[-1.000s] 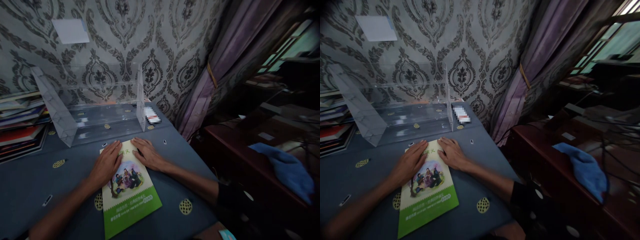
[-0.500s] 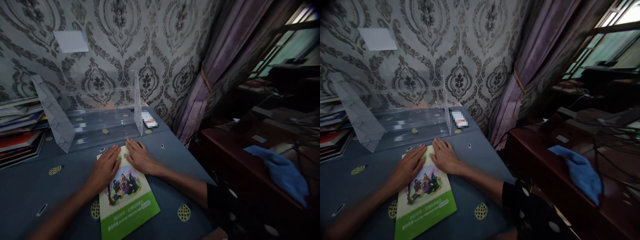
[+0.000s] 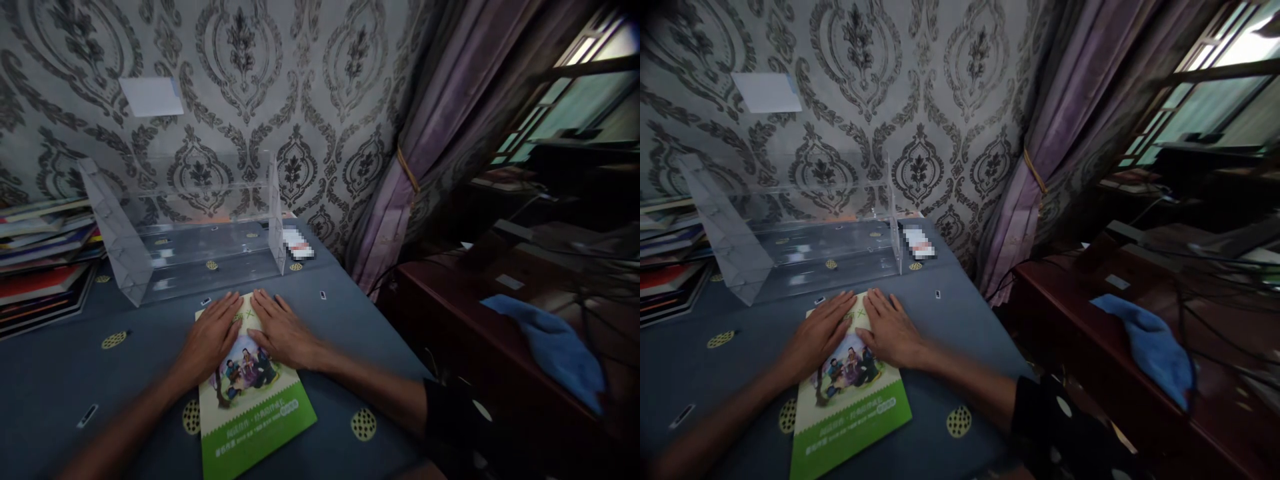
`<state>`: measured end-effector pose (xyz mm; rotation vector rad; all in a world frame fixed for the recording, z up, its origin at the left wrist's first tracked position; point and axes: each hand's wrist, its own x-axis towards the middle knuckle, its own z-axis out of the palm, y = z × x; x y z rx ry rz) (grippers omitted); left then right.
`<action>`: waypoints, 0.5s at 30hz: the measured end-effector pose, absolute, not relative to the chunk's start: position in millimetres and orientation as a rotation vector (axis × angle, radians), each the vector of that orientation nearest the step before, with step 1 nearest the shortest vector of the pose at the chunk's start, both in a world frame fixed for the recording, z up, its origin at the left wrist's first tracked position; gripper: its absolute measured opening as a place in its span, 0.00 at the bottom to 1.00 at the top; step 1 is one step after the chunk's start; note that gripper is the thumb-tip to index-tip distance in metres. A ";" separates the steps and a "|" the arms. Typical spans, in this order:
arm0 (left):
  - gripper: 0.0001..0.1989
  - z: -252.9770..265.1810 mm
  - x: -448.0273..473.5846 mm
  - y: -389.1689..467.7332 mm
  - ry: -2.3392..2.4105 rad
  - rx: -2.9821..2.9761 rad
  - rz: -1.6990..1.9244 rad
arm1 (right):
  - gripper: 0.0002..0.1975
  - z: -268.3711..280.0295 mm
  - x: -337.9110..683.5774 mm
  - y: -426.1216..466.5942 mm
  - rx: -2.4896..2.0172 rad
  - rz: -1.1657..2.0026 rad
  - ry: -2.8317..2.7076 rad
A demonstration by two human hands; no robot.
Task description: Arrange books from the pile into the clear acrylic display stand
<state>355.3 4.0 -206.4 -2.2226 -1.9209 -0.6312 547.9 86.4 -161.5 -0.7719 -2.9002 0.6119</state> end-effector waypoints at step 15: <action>0.27 -193.9 355.3 6.1 -1.886 -2.435 -0.402 | 0.36 -170.5 578.9 64.2 -0.627 0.635 -2.876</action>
